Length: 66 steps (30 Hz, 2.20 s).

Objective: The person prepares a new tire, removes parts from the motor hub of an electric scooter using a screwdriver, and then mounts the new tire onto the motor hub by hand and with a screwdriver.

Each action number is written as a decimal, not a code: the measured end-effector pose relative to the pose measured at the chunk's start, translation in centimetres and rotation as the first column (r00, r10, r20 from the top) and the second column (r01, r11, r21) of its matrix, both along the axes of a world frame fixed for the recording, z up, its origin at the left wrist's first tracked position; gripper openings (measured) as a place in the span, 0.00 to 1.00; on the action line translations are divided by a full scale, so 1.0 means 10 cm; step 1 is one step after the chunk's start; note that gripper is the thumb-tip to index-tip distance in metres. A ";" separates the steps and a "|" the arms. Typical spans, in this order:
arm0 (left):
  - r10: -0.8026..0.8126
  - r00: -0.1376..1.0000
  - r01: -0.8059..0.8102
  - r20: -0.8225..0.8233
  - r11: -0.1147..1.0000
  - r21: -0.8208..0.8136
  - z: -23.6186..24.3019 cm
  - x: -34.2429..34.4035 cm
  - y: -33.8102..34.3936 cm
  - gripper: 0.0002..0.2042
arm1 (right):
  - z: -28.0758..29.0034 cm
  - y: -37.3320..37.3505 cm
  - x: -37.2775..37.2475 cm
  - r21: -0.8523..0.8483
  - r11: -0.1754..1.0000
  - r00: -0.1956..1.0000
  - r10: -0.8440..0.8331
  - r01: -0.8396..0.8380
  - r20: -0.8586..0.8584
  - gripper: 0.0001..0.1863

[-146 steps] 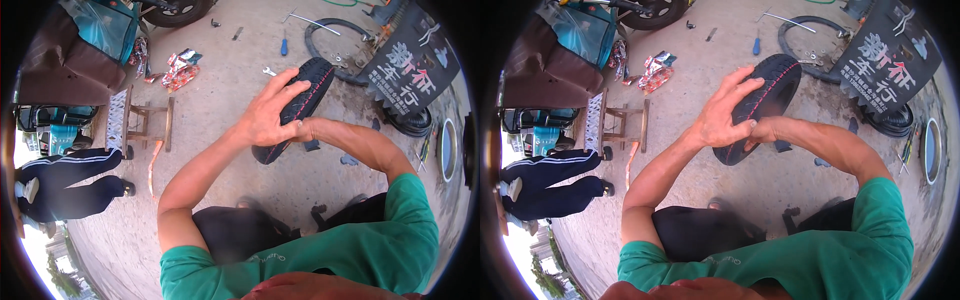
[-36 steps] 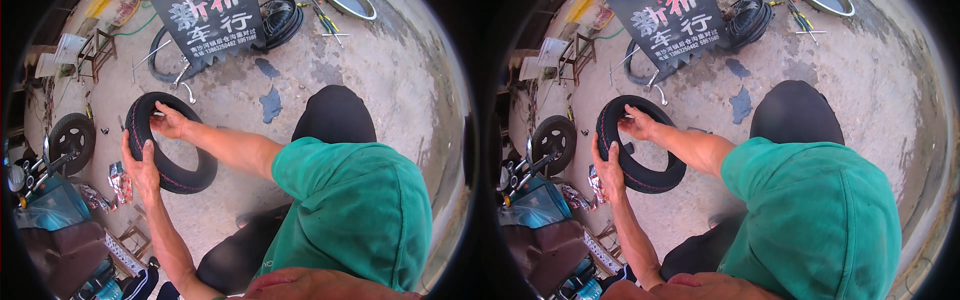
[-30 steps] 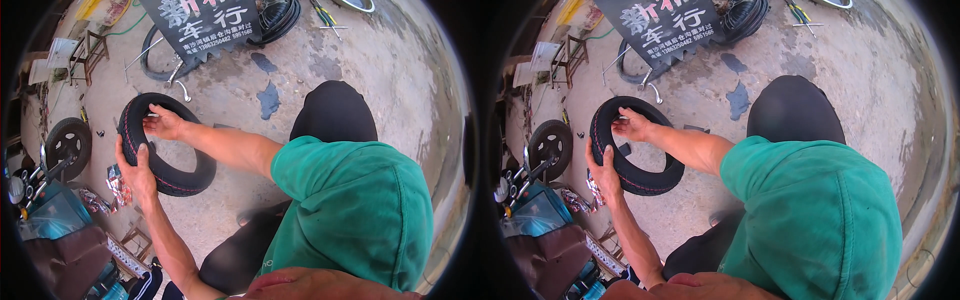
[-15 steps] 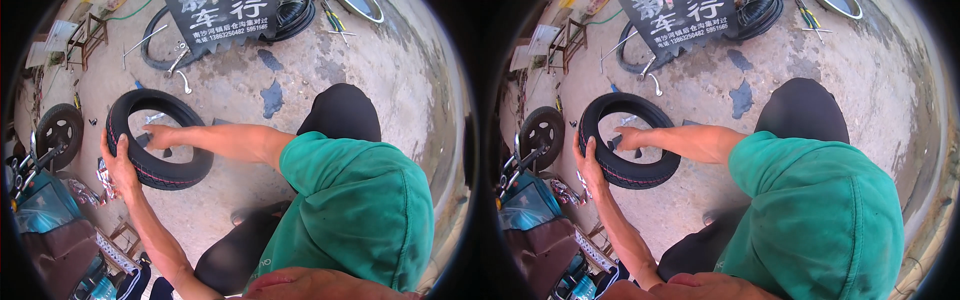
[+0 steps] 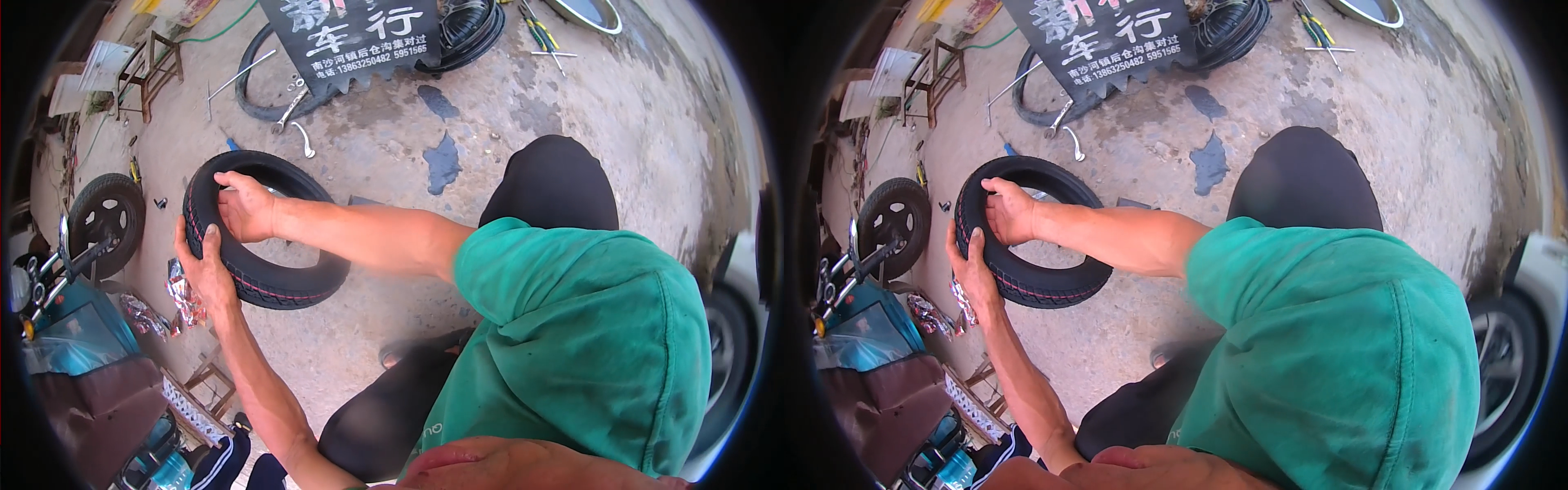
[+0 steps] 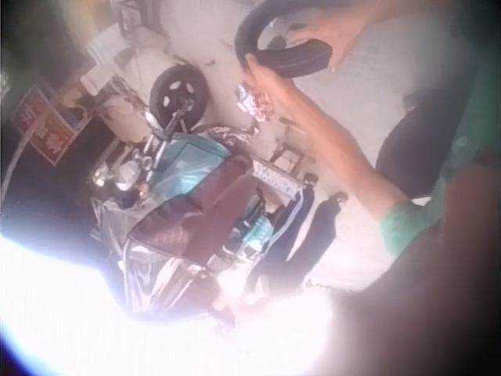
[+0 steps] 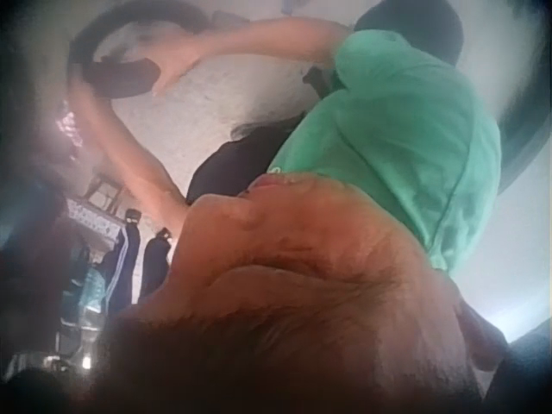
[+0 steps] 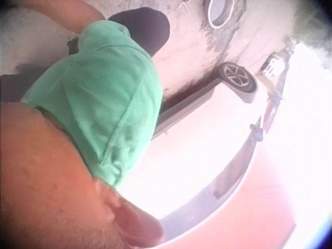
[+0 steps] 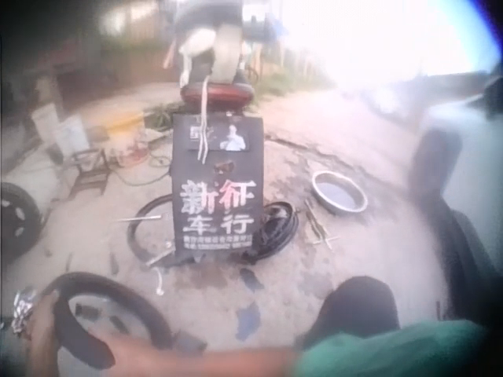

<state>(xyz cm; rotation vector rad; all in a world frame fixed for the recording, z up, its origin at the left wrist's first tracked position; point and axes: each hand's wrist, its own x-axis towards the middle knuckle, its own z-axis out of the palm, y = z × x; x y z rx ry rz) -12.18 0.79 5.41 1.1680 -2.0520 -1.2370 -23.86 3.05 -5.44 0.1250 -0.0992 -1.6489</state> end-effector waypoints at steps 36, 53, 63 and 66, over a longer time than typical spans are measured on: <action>0.289 0.852 0.087 -0.437 0.744 0.663 -0.88 1.58 -0.61 0.41 | 1.66 1.07 -1.02 -0.007 0.930 0.599 0.230 -0.366 -0.767 0.22; 0.308 0.905 -0.054 -0.295 0.769 0.637 -0.61 1.22 0.00 0.34 | 0.87 1.58 -1.35 0.348 0.852 -0.121 0.423 0.391 -0.898 0.40; 0.302 0.934 -0.163 -0.190 0.836 0.525 -0.89 1.41 -0.08 0.32 | 0.51 1.59 -1.25 0.393 0.871 -0.088 0.434 0.295 -0.897 0.41; 0.274 0.951 -0.146 -0.145 0.809 0.569 -0.97 1.52 -0.07 0.33 | 0.29 1.58 -1.15 0.445 0.858 -0.114 0.484 0.256 -0.868 0.41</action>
